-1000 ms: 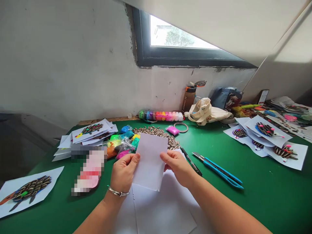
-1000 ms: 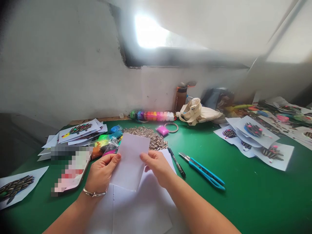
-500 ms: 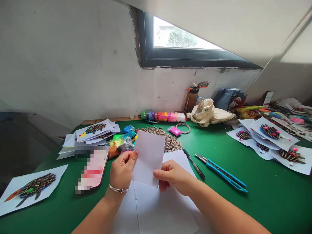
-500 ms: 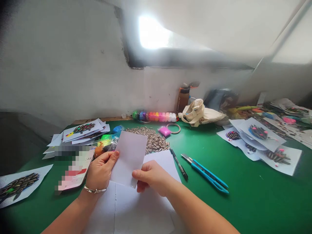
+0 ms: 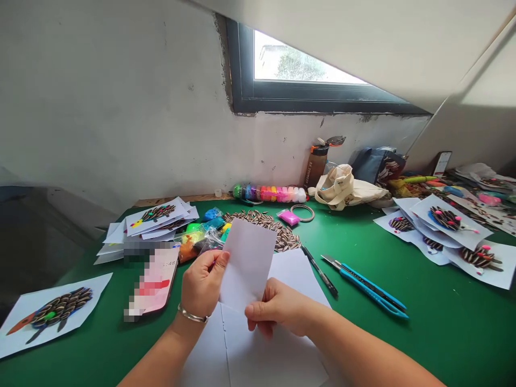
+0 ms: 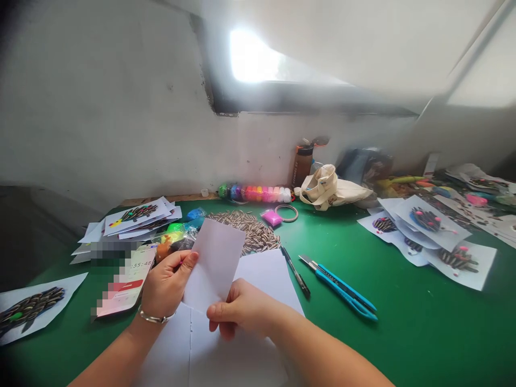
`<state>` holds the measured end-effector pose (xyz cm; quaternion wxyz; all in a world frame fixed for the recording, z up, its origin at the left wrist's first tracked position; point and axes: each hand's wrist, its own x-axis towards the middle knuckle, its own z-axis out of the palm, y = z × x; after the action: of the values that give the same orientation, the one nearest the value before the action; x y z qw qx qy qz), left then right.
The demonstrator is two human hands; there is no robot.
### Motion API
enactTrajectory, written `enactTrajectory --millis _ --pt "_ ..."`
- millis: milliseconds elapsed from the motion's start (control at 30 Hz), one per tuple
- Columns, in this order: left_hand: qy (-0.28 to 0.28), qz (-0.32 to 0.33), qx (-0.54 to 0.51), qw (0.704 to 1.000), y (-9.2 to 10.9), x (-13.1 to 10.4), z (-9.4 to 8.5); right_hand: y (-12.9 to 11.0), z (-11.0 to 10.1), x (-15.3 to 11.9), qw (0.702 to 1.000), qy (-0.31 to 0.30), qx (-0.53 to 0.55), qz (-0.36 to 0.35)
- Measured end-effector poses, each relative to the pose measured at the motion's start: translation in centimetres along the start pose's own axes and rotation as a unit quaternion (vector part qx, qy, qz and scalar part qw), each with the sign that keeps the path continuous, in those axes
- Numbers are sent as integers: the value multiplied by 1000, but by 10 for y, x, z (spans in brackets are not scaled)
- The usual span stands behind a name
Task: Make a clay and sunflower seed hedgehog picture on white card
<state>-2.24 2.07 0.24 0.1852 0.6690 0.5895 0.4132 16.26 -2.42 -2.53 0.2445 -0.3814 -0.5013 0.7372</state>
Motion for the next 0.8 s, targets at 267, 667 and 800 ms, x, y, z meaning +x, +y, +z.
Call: enactTrajectory --millis 267,667,800 --pt "3 94 8 996 -4 2 -2 -6 -10 -4 999 -2 11 -43" --pt "-51 128 -13 990 1 -3 5 -14 -28 2 958 242 66 -143" --pt "-50 128 -14 990 2 -2 3 -20 -49 -5 934 294 83 -187"
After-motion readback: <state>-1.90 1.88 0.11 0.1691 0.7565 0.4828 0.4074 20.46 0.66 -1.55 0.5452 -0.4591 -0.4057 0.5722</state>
